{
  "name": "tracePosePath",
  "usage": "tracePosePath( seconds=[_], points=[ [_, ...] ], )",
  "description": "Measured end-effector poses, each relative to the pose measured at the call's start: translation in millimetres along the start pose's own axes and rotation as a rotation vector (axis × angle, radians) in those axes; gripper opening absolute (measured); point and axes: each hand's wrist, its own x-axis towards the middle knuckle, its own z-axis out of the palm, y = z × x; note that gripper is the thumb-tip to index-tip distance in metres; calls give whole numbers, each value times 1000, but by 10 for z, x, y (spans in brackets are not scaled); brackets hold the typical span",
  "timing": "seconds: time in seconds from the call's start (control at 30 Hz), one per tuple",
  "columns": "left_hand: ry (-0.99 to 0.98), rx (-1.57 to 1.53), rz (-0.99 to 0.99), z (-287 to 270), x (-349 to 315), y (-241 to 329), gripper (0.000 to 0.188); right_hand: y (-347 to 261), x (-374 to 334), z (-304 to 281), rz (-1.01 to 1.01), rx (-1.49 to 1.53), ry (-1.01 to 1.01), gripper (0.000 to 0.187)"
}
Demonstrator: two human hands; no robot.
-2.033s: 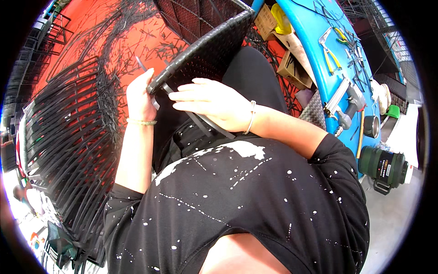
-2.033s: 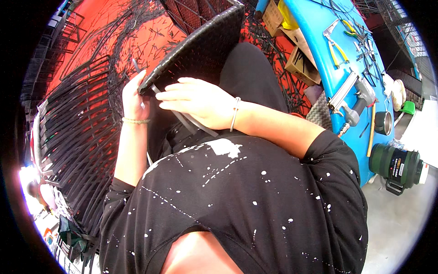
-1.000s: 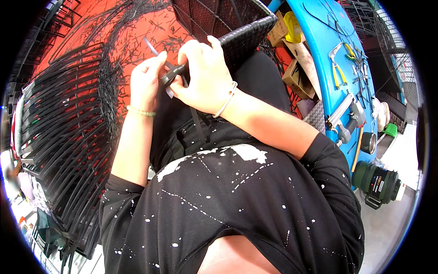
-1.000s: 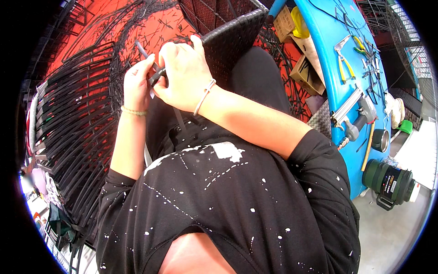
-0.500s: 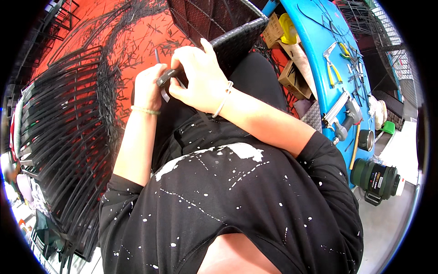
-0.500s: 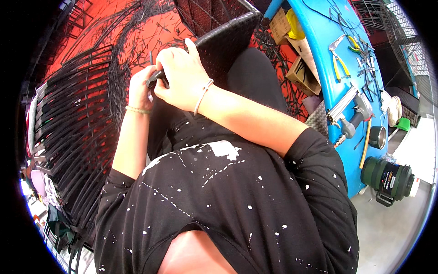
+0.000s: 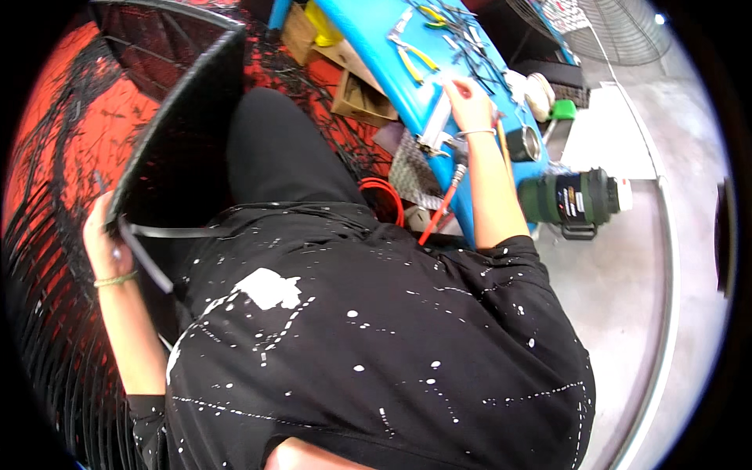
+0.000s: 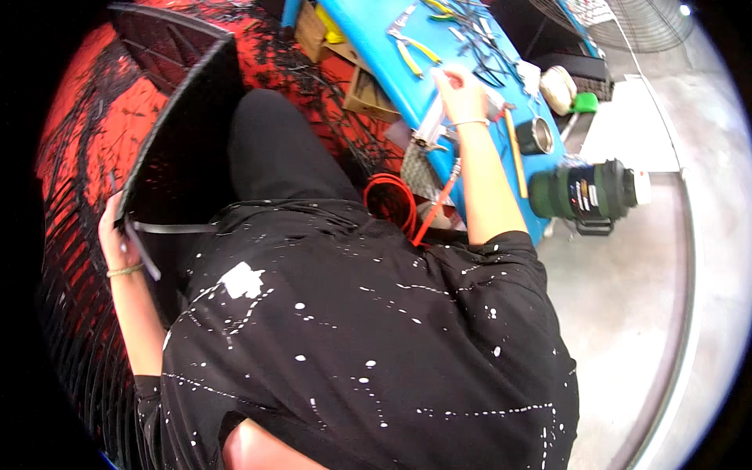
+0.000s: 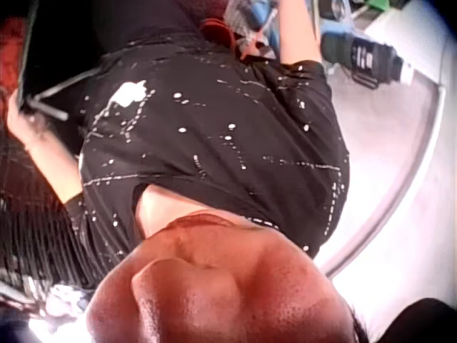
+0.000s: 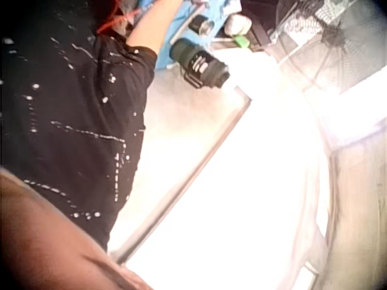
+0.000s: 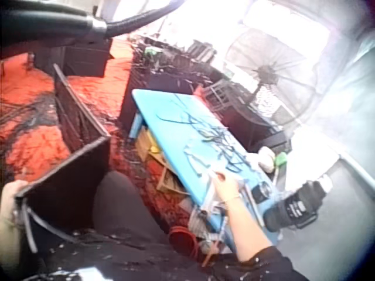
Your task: The person weaves black plastic strips through the frame of a chair while seated on the floor. They use a staple gun to secure the strips and pliers to trim excess material, repeating the process along the frame.
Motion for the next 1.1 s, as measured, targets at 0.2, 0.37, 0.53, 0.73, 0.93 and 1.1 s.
tracePosePath(
  seconds=[0.2,0.37,0.53,0.73,0.93,1.1],
  points=[
    [-82,-36,-24,94,-45,68,28,1801,-245,-510,690,-132,-3,67],
    [-15,105,86,155,-210,130,24,1497,-205,-214,890,902,-208,66],
    [31,144,110,463,-281,87,21,1920,-100,-399,696,960,-134,48],
    [72,102,46,674,-487,222,20,1478,28,-496,767,1075,-462,41],
    [107,150,128,760,-546,255,23,992,152,-475,893,1001,-390,65],
    [36,184,106,630,-379,141,24,144,81,-394,733,870,-476,35]
  ],
)
